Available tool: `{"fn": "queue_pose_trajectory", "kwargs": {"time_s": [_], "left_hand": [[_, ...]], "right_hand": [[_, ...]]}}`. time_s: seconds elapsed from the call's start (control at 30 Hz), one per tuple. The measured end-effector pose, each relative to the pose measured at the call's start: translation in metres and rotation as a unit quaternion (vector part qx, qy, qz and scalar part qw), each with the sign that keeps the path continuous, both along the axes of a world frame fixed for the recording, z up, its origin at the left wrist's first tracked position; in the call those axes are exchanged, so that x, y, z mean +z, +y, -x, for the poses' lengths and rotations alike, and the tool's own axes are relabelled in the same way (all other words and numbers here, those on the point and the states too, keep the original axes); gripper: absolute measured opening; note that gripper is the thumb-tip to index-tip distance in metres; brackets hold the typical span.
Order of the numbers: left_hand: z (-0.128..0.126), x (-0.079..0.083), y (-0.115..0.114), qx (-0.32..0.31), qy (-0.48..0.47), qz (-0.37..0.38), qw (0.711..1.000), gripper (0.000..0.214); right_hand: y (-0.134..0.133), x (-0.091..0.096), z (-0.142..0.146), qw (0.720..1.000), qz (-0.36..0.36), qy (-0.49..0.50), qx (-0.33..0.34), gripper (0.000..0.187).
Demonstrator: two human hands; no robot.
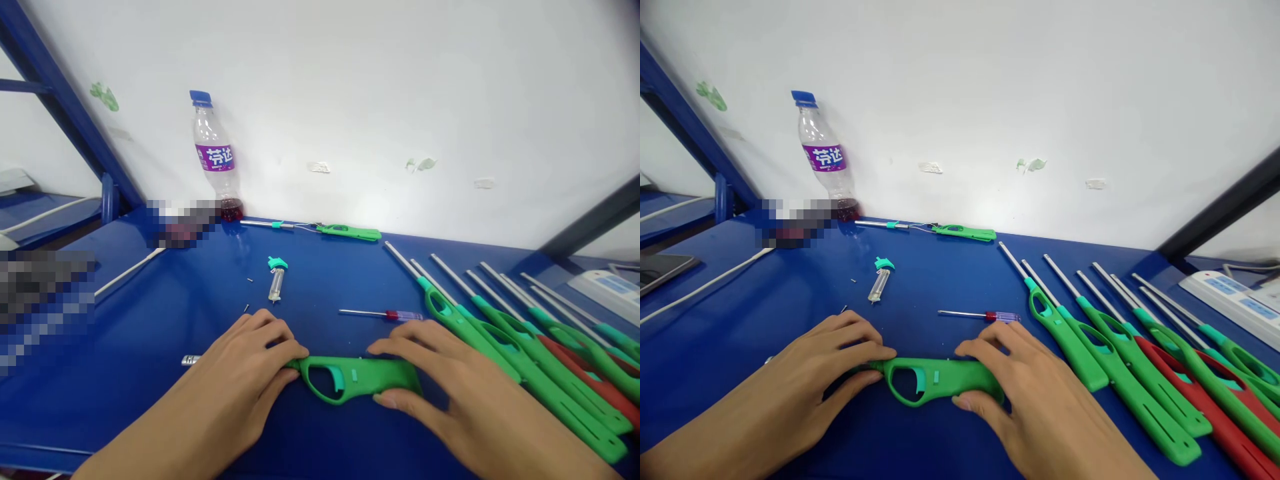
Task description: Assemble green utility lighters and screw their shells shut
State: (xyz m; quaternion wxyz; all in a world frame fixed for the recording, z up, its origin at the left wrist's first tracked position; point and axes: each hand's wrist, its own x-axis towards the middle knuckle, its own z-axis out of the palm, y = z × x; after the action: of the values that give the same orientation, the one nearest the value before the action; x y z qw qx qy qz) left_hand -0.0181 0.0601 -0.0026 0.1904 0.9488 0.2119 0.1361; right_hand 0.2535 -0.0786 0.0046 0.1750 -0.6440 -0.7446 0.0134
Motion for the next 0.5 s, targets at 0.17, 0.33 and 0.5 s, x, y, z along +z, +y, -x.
{"fn": "queue_pose_trajectory", "kwargs": {"time_s": [0.17, 0.33, 0.5], "left_hand": [[-0.0012, -0.0047, 0.0011, 0.000, -0.016, -0.007, 1.000, 0.025], [-0.0029, -0.0064, 0.0012, -0.002, -0.041, -0.010, 0.999, 0.028], [-0.0056, -0.0081, 0.0016, 0.008, -0.066, -0.054, 0.996, 0.028]], "right_hand": [[0.0025, 0.0025, 0.0017, 0.993, 0.087, 0.075, -0.012, 0.019], [0.0060, 0.0025, 0.0037, 0.981, 0.127, 0.140, -0.044, 0.008], [0.0093, 0.0051, 0.0067, 0.968, 0.176, 0.161, -0.080, 0.007]]}}
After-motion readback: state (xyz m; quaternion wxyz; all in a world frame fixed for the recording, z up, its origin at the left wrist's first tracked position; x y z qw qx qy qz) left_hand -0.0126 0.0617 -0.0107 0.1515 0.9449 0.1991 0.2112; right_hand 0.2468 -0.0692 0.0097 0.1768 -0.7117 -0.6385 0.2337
